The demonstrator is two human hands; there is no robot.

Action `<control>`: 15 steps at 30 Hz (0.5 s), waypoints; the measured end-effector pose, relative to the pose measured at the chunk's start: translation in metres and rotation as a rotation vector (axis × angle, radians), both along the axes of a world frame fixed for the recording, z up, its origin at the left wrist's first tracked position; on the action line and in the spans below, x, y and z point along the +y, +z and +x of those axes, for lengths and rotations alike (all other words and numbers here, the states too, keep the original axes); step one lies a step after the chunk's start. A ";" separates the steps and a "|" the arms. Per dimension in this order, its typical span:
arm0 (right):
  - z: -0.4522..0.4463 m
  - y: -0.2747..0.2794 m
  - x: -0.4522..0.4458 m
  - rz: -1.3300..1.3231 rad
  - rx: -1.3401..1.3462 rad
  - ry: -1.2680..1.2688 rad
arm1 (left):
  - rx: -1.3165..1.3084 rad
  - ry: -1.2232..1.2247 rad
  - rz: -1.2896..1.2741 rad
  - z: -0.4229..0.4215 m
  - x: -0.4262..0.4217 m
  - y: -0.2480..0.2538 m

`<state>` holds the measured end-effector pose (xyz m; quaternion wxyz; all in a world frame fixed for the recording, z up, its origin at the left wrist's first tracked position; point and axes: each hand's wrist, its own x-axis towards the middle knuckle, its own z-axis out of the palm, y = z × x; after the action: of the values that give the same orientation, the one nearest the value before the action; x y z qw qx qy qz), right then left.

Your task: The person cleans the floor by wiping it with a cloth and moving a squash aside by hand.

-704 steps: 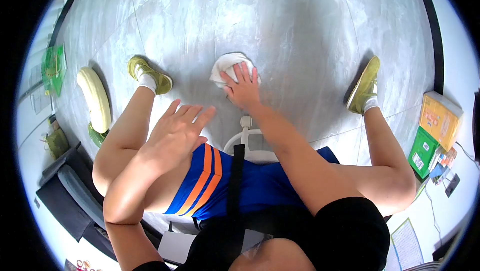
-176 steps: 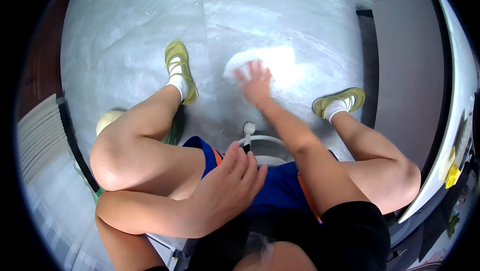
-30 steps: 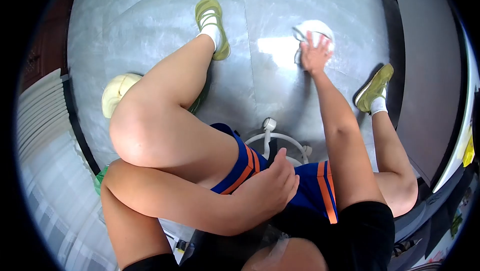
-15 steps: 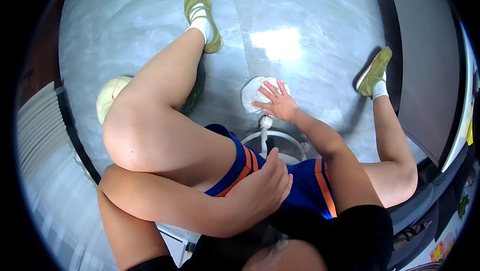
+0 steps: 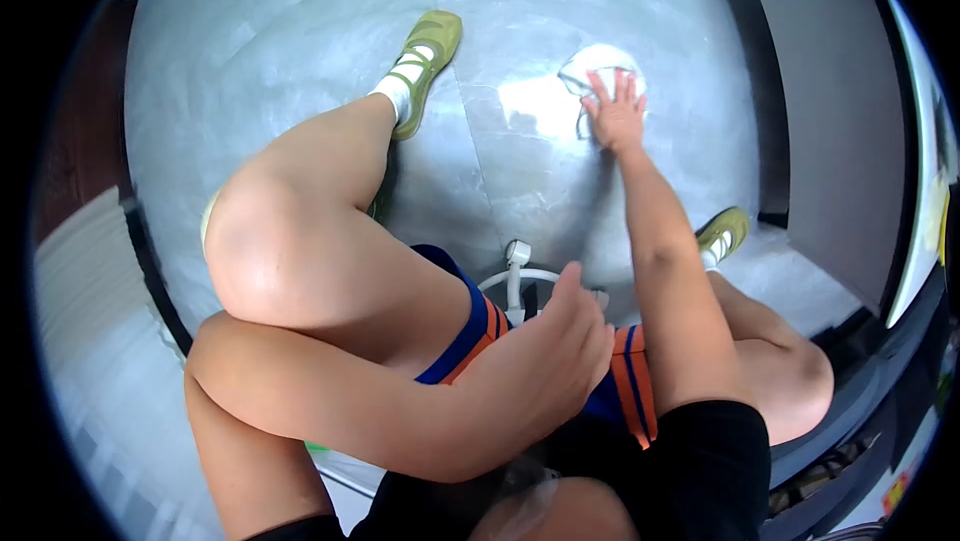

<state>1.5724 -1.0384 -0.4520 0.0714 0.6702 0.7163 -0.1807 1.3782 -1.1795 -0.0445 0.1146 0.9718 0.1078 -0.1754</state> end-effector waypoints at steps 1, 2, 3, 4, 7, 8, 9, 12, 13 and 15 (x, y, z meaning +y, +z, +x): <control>0.006 -0.003 -0.006 0.026 0.025 -0.033 | 0.028 -0.054 -0.070 0.003 -0.001 -0.001; 0.014 -0.003 -0.008 0.058 0.043 -0.060 | 0.051 -0.101 -0.134 0.006 -0.002 0.001; 0.024 -0.001 -0.010 0.090 0.055 -0.079 | 0.058 -0.120 -0.161 0.009 -0.002 0.005; 0.014 0.001 -0.023 0.119 0.040 -0.085 | 0.060 -0.132 -0.181 0.010 -0.005 0.009; -0.011 0.007 -0.078 0.070 0.063 0.138 | 0.050 -0.142 -0.144 0.031 0.013 0.019; -0.022 0.013 -0.100 0.010 0.087 0.230 | 0.045 -0.148 -0.108 0.034 0.018 0.022; -0.029 0.020 -0.121 -0.078 0.136 0.341 | 0.035 -0.119 -0.074 0.038 0.019 0.023; -0.042 0.062 -0.158 -0.245 0.184 0.665 | 0.001 -0.030 -0.002 0.033 0.012 0.024; -0.035 0.055 -0.158 -0.198 0.248 0.700 | -0.003 -0.005 -0.022 0.035 0.007 0.014; -0.018 0.039 -0.153 -0.099 0.363 0.773 | 0.011 0.033 -0.058 0.039 0.002 -0.003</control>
<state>1.5540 -1.1918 -0.4134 0.0390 0.3057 0.9061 -0.2898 1.4174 -1.1772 -0.0470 0.1452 0.9652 0.1192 -0.1818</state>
